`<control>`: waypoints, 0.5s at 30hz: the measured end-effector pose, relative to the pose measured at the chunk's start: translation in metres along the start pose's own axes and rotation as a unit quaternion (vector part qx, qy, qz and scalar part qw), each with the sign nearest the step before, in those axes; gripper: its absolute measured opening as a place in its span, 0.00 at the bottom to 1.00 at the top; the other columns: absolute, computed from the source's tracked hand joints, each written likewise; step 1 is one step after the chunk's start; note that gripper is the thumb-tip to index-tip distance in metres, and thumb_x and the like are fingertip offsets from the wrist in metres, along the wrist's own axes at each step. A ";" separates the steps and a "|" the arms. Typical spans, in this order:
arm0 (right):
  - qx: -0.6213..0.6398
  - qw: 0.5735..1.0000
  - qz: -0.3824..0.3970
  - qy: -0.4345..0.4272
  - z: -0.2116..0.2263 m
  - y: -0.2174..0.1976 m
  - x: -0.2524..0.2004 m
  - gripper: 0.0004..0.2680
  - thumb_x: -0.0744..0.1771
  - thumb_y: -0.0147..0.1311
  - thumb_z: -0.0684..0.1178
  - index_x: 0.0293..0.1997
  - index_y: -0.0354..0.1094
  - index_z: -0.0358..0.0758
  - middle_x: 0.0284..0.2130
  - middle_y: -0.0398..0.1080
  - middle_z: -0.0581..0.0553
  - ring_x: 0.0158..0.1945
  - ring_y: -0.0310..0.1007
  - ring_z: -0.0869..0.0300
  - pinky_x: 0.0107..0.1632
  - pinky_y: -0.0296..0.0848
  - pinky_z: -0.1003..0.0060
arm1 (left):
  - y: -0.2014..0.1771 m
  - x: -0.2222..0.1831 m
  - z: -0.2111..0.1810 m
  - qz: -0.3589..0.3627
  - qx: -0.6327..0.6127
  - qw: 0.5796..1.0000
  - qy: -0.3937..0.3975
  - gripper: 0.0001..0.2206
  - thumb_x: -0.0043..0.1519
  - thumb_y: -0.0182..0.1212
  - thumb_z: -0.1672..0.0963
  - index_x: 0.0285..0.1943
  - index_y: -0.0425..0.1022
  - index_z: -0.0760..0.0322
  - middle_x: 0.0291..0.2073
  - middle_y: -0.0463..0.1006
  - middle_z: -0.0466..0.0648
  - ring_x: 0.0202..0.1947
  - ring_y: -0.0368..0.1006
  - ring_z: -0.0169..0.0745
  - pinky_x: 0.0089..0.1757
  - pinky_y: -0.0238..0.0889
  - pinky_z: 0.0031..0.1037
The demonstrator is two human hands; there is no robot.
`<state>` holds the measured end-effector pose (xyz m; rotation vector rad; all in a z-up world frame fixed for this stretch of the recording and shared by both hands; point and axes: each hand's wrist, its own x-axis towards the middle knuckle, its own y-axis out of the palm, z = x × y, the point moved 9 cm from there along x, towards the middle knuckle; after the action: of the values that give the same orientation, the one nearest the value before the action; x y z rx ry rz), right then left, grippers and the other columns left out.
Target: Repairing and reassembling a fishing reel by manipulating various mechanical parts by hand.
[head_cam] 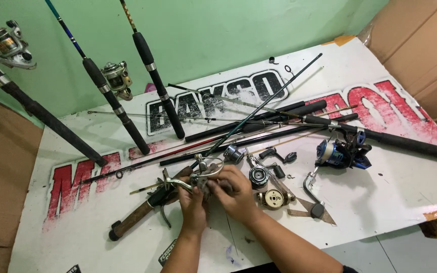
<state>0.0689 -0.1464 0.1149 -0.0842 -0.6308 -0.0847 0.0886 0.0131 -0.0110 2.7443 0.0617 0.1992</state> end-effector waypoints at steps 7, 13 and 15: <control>0.005 0.998 0.005 0.058 0.007 0.000 0.004 0.06 0.65 0.59 0.40 0.44 0.72 0.35 0.39 0.73 0.42 0.37 0.72 0.59 0.42 0.77 0.69 | 0.011 -0.001 -0.012 0.034 -0.051 0.998 0.026 0.28 0.64 0.63 0.47 0.63 0.62 0.69 0.45 0.75 0.50 0.43 0.69 0.34 0.48 0.62 0.27; -0.080 0.997 -0.021 -0.005 0.005 0.000 -0.002 0.06 0.64 0.60 0.36 0.42 0.71 0.34 0.37 0.70 0.44 0.31 0.68 0.63 0.33 0.73 0.75 | 0.009 0.002 -0.009 0.013 -0.041 0.999 0.006 0.25 0.61 0.66 0.46 0.57 0.64 0.63 0.38 0.75 0.46 0.36 0.67 0.32 0.41 0.61 0.25; -0.030 0.999 -0.012 -0.040 -0.007 0.003 -0.004 0.04 0.66 0.55 0.37 0.44 0.70 0.34 0.36 0.72 0.42 0.32 0.69 0.61 0.33 0.74 0.75 | 0.011 0.000 -0.013 0.021 -0.045 0.999 0.021 0.27 0.60 0.68 0.45 0.57 0.65 0.66 0.41 0.75 0.47 0.39 0.69 0.34 0.45 0.61 0.27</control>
<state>0.0703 -0.1443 0.1064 -0.1386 -0.7092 -0.1243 0.0874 0.0080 0.0050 2.6528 0.0074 0.2654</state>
